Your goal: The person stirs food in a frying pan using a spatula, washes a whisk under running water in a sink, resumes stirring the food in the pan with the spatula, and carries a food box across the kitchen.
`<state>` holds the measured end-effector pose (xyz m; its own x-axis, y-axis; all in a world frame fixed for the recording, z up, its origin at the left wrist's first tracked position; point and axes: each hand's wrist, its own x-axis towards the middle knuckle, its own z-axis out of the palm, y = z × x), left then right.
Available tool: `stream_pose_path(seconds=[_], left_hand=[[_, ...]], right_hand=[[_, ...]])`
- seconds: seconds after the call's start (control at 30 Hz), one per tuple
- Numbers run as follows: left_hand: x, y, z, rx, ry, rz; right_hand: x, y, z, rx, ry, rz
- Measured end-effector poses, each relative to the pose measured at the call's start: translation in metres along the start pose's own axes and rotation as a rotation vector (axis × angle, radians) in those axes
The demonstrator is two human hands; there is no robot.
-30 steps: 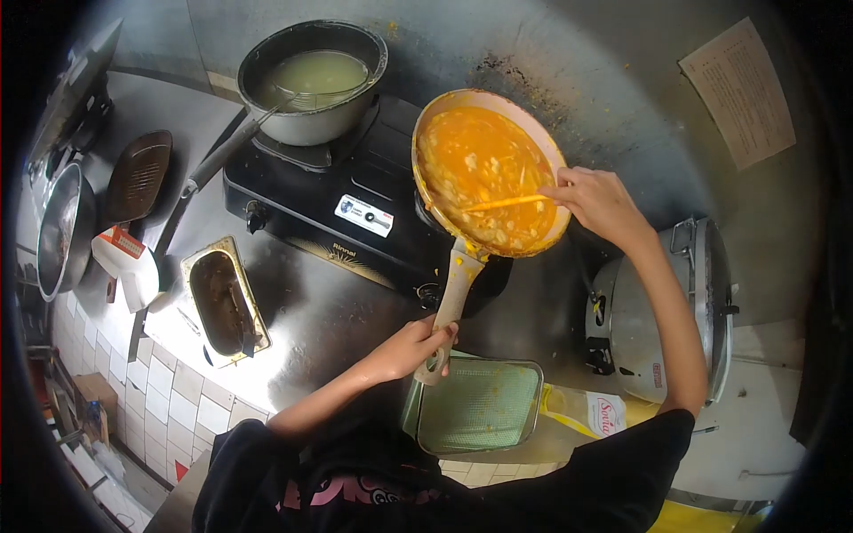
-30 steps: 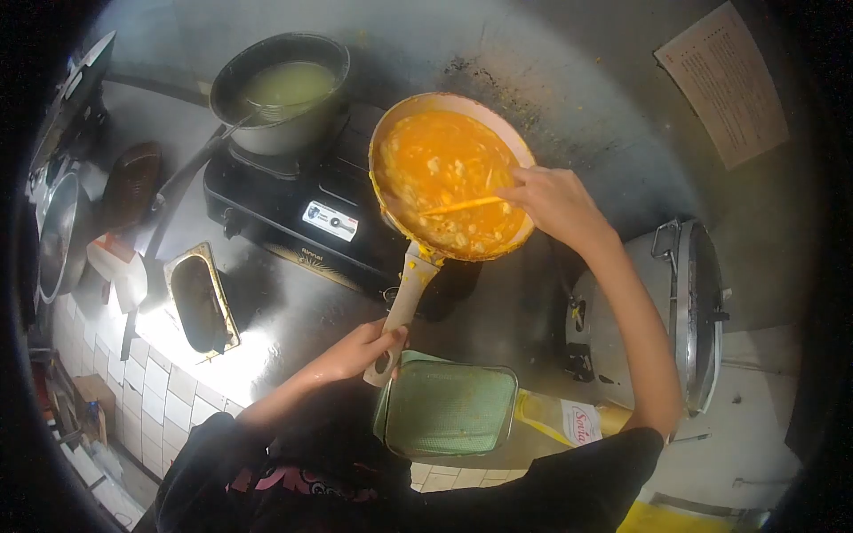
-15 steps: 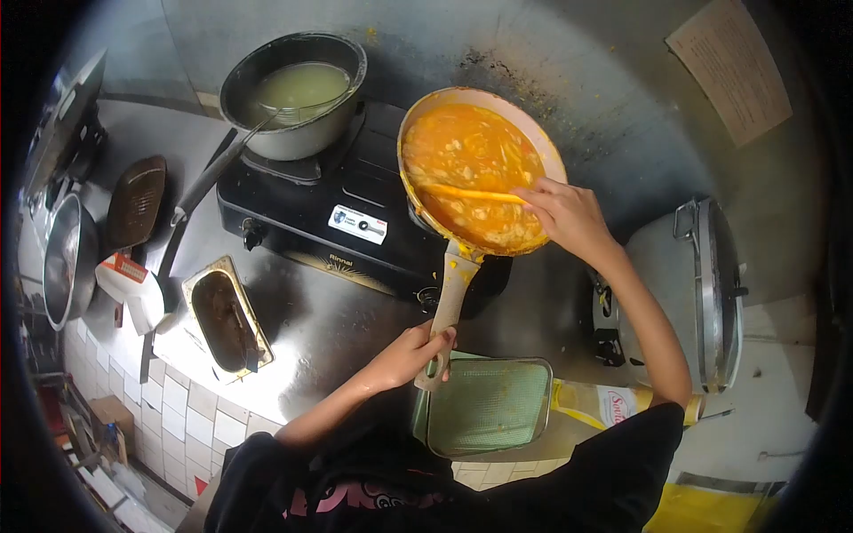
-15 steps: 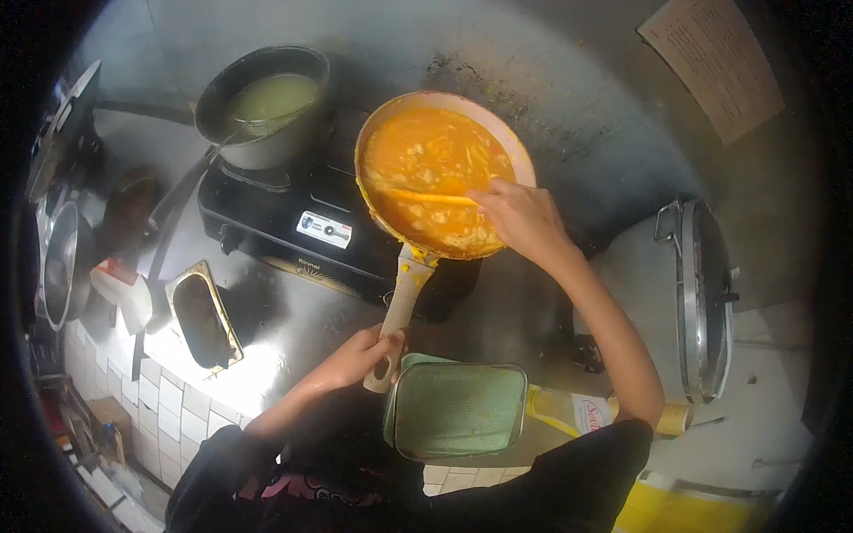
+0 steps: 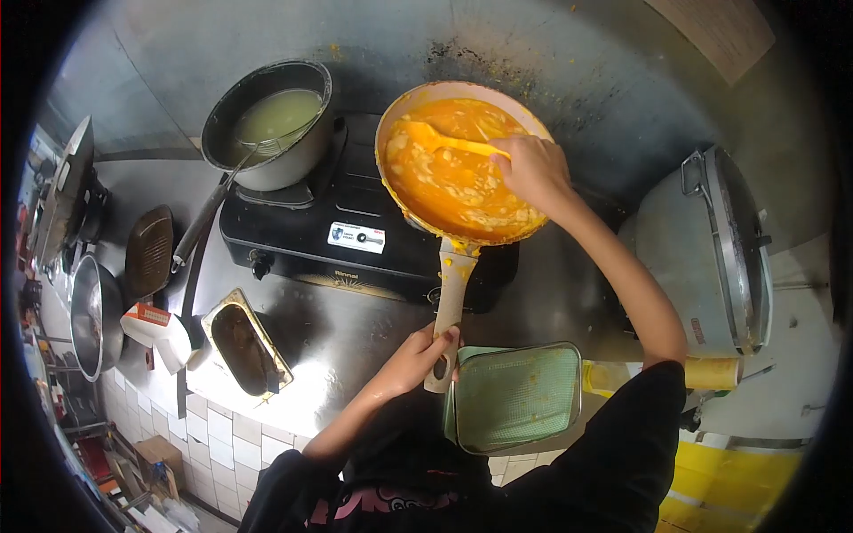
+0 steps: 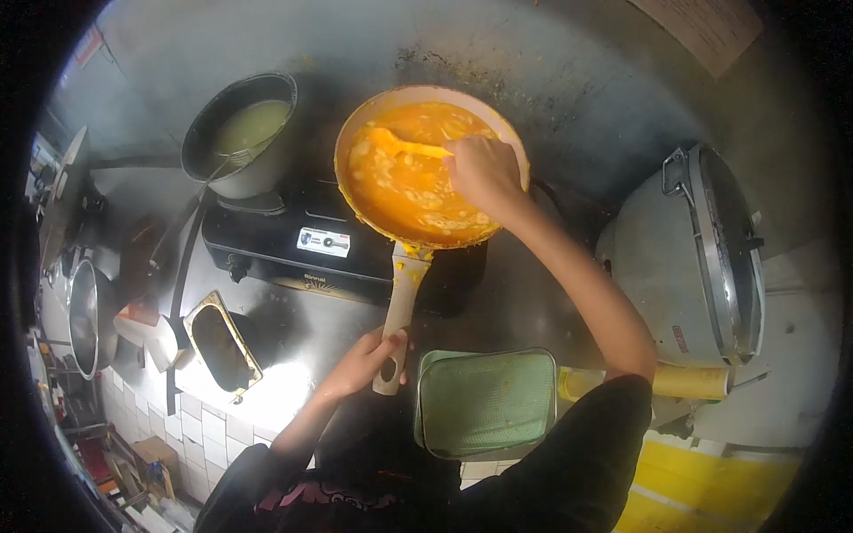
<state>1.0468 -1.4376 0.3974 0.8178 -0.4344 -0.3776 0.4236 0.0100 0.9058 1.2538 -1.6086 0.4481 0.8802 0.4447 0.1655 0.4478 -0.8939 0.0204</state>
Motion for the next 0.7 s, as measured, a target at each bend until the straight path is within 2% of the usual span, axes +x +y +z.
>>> stream_pose_path(seconds=[0.1, 0.27, 0.4, 0.47, 0.53, 0.6, 0.7], left_hand=[[0.001, -0.005, 0.002, -0.028, 0.03, 0.008], [0.002, -0.008, 0.0, -0.042, -0.014, 0.037], [0.001, -0.009, -0.001, -0.016, -0.04, 0.064], [0.001, -0.009, 0.0, -0.009, -0.036, 0.074], [0.001, -0.013, 0.0, -0.003, -0.029, 0.088], [0.003, -0.02, 0.001, -0.056, -0.021, 0.13], [0.007, -0.029, 0.003, -0.058, 0.03, 0.196]], right_hand=[[0.001, -0.002, -0.022, 0.027, -0.009, 0.075], [-0.018, 0.015, -0.057, -0.025, 0.231, -0.009], [-0.05, 0.024, -0.085, -0.094, 0.177, 0.015], [-0.069, 0.029, -0.085, -0.126, 0.211, 0.044], [-0.094, 0.036, -0.081, -0.141, 0.181, 0.009], [-0.121, 0.031, -0.077, -0.185, 0.099, 0.12], [-0.153, 0.039, -0.065, -0.185, 0.044, 0.093]])
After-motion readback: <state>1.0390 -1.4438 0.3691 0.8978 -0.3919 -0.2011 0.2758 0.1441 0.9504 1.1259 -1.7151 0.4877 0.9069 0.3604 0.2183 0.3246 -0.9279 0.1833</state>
